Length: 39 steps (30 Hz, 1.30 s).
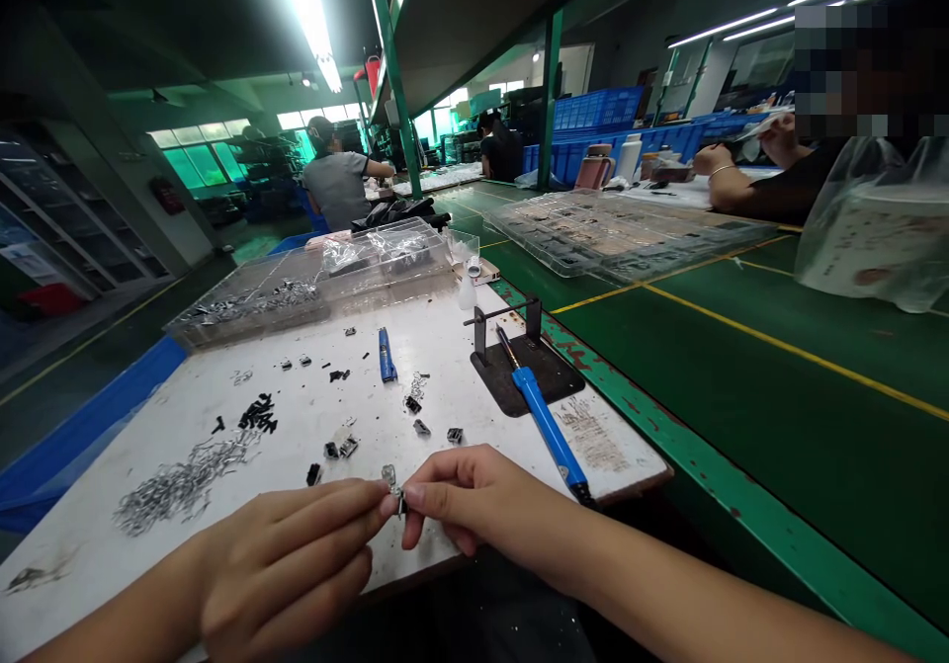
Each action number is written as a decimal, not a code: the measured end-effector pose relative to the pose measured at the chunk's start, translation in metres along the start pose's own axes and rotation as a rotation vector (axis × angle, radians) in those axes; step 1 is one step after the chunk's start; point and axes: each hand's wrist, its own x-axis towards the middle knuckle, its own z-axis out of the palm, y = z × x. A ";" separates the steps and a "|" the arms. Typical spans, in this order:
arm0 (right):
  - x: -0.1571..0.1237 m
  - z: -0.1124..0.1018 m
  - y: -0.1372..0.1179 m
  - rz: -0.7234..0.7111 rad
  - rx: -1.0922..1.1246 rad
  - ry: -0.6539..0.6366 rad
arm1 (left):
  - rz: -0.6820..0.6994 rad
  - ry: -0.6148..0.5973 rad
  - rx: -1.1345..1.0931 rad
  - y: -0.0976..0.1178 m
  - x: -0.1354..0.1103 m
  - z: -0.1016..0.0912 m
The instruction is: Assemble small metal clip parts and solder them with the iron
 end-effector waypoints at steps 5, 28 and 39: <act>0.002 0.001 0.000 0.007 -0.015 0.006 | 0.120 -0.029 0.074 0.001 -0.001 0.002; 0.002 0.007 0.021 -0.084 -0.141 0.281 | -1.093 0.086 -0.729 0.007 -0.003 0.027; -0.002 0.008 0.018 -0.175 -0.127 0.235 | -1.211 0.151 -1.020 0.004 -0.003 0.027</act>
